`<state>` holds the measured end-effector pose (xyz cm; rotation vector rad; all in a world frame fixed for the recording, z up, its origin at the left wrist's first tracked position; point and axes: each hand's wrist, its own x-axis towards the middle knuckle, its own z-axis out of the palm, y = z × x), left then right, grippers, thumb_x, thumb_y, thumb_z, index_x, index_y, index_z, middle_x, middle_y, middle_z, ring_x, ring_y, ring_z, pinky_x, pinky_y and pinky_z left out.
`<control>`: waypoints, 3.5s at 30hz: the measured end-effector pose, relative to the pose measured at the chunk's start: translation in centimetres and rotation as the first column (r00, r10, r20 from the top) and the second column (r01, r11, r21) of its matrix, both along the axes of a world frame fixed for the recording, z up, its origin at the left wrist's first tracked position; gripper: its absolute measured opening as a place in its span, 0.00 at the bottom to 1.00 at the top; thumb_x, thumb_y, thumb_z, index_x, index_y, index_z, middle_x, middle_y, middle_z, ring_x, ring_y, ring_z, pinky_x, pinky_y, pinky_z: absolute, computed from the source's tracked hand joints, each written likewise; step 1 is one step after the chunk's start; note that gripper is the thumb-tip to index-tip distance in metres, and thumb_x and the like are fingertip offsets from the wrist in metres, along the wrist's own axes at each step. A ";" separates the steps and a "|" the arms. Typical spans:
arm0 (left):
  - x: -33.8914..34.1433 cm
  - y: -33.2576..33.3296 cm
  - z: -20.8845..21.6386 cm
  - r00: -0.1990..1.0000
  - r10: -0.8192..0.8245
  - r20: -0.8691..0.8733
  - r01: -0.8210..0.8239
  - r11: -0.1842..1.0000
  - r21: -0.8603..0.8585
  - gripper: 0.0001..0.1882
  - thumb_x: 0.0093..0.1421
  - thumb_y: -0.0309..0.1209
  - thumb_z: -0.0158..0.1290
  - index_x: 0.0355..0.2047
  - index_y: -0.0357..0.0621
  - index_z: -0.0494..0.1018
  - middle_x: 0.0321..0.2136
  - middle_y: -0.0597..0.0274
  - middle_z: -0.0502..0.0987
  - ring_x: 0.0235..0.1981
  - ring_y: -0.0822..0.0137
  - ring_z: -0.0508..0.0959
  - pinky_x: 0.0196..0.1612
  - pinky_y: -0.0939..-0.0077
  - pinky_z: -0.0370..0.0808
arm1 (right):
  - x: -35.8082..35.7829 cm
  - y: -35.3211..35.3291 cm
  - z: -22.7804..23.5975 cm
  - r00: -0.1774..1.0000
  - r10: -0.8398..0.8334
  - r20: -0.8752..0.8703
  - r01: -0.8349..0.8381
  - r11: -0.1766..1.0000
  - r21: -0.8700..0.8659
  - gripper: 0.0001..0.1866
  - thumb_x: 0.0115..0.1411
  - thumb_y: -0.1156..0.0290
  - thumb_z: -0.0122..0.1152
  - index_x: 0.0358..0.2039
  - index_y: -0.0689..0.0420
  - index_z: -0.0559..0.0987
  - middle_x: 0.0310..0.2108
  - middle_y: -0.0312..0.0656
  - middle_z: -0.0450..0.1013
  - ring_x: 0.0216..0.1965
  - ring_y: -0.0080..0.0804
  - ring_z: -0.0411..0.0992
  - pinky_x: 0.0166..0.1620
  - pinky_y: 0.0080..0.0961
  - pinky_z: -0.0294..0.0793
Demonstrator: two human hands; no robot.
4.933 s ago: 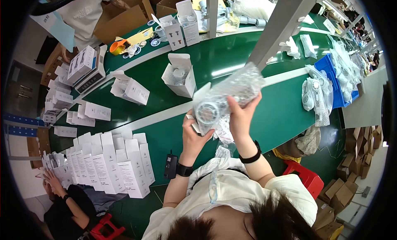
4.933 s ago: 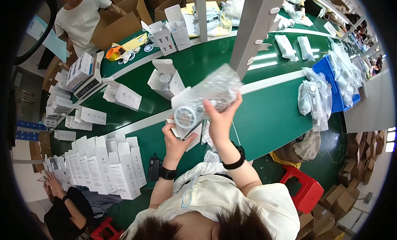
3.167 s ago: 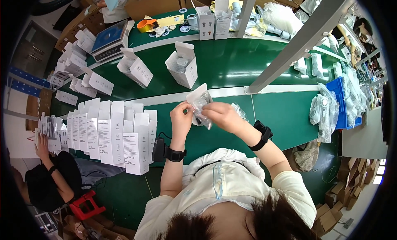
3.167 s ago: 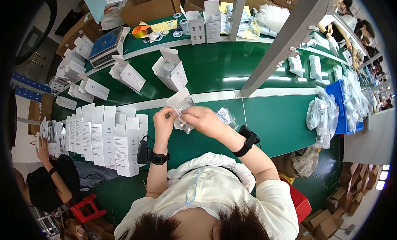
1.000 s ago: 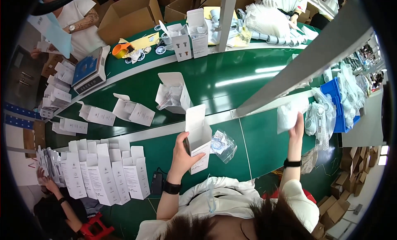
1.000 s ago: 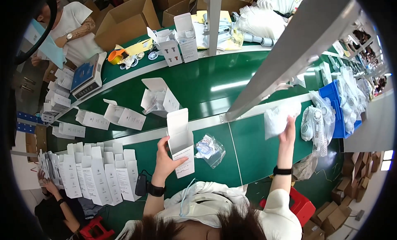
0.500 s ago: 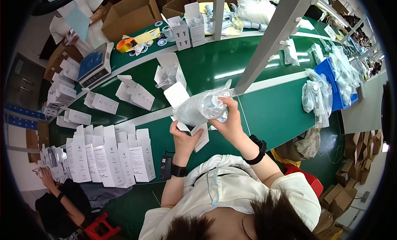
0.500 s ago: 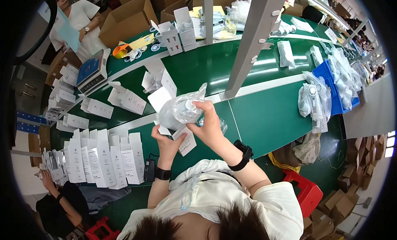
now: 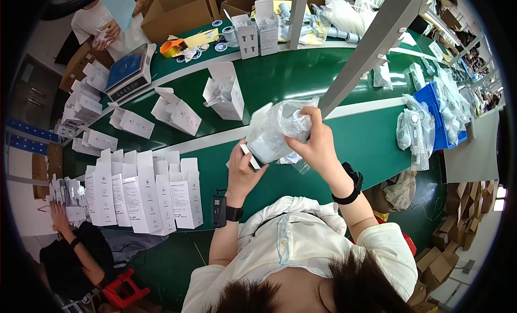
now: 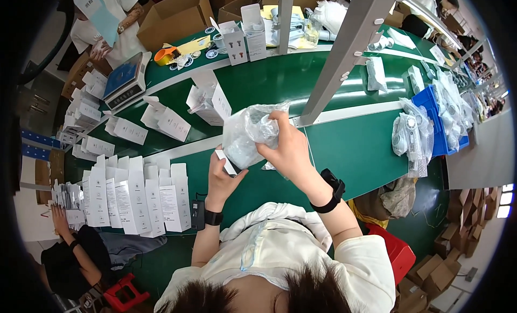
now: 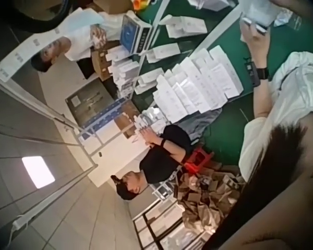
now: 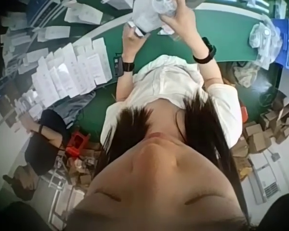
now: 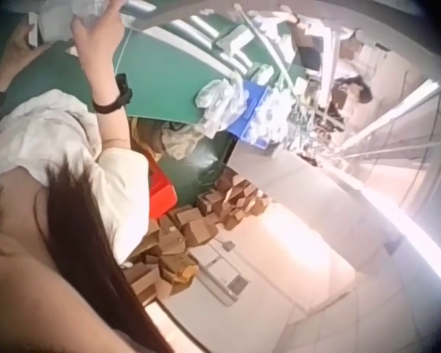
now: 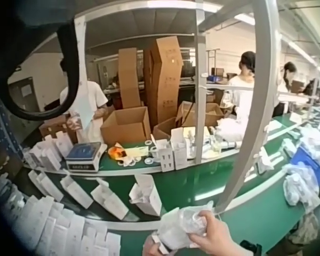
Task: The person packs items by hand, picking up a wrapped component and a small bag, placing them into a white box, and setting the box on the table. This process is repeated for several more boxes until the task is complete.
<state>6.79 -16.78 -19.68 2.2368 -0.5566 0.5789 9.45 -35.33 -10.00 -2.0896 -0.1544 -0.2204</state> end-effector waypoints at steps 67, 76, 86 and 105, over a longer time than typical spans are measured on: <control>-8.0 8.7 -2.6 0.800 0.486 -0.351 -0.430 0.873 0.229 0.39 0.43 0.28 0.59 0.54 0.39 0.52 0.57 0.46 0.50 0.59 0.49 0.48 0.57 0.57 0.51 | 0.8 10.5 -6.7 0.539 0.664 0.519 -0.314 0.730 -0.607 0.07 0.39 0.70 0.53 0.20 0.59 0.70 0.21 0.38 0.63 0.26 0.32 0.66 0.31 0.27 0.68; -1.3 3.6 -4.8 0.788 -0.017 -0.616 -0.327 0.836 -0.441 0.39 0.42 0.23 0.60 0.54 0.41 0.54 0.53 0.56 0.57 0.54 0.63 0.58 0.55 0.70 0.56 | -1.2 11.3 -7.3 0.876 0.418 0.241 -0.217 0.788 -0.576 0.08 0.39 0.68 0.56 0.21 0.55 0.73 0.29 0.35 0.65 0.34 0.29 0.64 0.40 0.26 0.61; -2.1 0.8 -2.2 0.819 -0.048 -0.572 -0.388 0.688 -0.613 0.36 0.41 0.21 0.60 0.51 0.41 0.57 0.44 0.59 0.66 0.43 0.67 0.68 0.44 0.75 0.67 | 0.5 6.1 -6.2 0.655 0.456 0.603 -0.058 0.825 -0.562 0.10 0.39 0.68 0.56 0.25 0.56 0.73 0.29 0.34 0.66 0.36 0.29 0.64 0.43 0.28 0.62; 14.4 0.4 -6.5 0.904 0.187 -0.385 -0.401 0.686 -0.607 0.33 0.48 0.19 0.55 0.53 0.37 0.53 0.51 0.52 0.60 0.50 0.61 0.62 0.55 0.68 0.56 | 3.0 -15.0 -12.1 0.765 -0.571 0.298 0.602 0.798 -0.016 0.14 0.47 0.77 0.55 0.37 0.57 0.74 0.36 0.42 0.69 0.40 0.37 0.65 0.40 0.29 0.67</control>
